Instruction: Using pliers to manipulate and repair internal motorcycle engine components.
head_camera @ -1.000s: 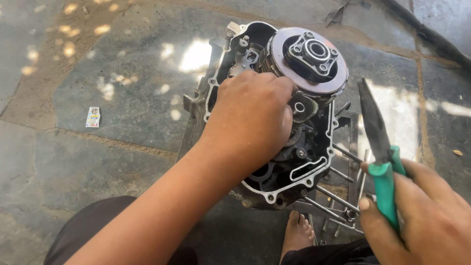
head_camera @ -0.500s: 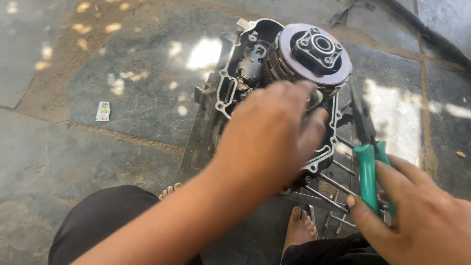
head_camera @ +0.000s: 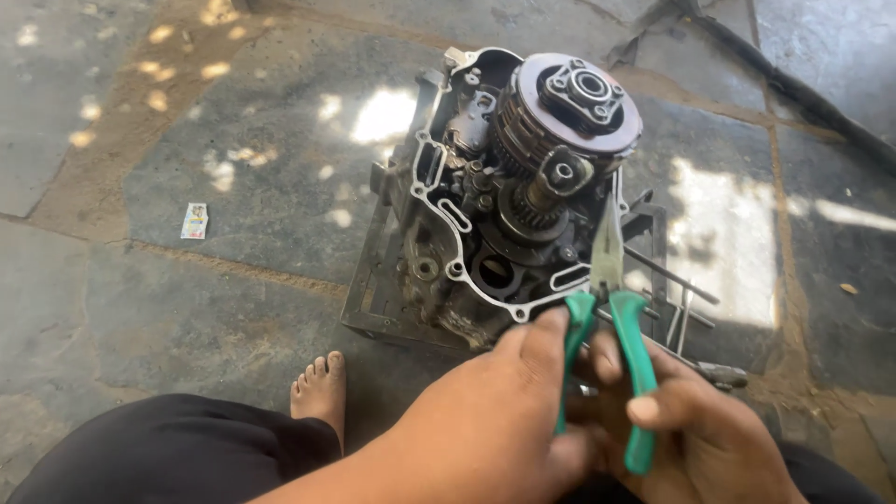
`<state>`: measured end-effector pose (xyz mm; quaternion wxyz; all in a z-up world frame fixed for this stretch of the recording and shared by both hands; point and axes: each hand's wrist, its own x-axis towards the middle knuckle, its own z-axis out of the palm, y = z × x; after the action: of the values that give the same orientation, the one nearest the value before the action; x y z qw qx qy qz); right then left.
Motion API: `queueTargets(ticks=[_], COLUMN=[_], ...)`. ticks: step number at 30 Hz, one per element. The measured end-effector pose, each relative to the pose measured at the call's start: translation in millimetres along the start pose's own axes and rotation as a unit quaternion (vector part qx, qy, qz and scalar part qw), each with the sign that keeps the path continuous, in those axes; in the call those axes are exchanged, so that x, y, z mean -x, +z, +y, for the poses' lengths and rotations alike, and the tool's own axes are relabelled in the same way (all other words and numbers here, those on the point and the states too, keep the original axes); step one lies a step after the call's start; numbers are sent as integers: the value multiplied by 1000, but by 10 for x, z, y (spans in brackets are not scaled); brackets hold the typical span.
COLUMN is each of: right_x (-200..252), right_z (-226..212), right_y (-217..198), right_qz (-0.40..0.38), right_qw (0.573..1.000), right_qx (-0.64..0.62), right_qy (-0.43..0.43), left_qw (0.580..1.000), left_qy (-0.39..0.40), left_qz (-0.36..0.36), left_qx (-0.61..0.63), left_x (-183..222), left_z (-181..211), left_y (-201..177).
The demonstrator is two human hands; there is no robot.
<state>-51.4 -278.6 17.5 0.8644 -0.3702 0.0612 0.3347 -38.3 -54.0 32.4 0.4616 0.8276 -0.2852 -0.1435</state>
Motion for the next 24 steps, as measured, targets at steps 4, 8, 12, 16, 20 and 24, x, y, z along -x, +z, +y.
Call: queueTargets(ticks=[4, 8, 12, 16, 20, 24], right_x=[-139, -236, -261, -361, -405, -353], right_z=[47, 164, 161, 136, 181, 196], right_y=[155, 152, 310, 360, 230, 204], right_qz=[-28, -70, -57, -100, -129, -88], right_qw=[997, 988, 989, 985, 963, 970], right_qx=[-64, -127, -121, -111, -224, -212], right_qy=[-41, -43, -66, -82, -74, -79], left_qw=[994, 986, 981, 986, 990, 984], left_qy=[-71, -27, -16, 18, -8, 43], left_qz=[75, 162, 190, 154, 135, 168], left_qx=[38, 0, -21, -58, -37, -36], left_x=[60, 140, 178, 134, 13, 24], left_z=[24, -39, -13, -4, 20, 42], left_y=[70, 65, -68, -243, -345, -302])
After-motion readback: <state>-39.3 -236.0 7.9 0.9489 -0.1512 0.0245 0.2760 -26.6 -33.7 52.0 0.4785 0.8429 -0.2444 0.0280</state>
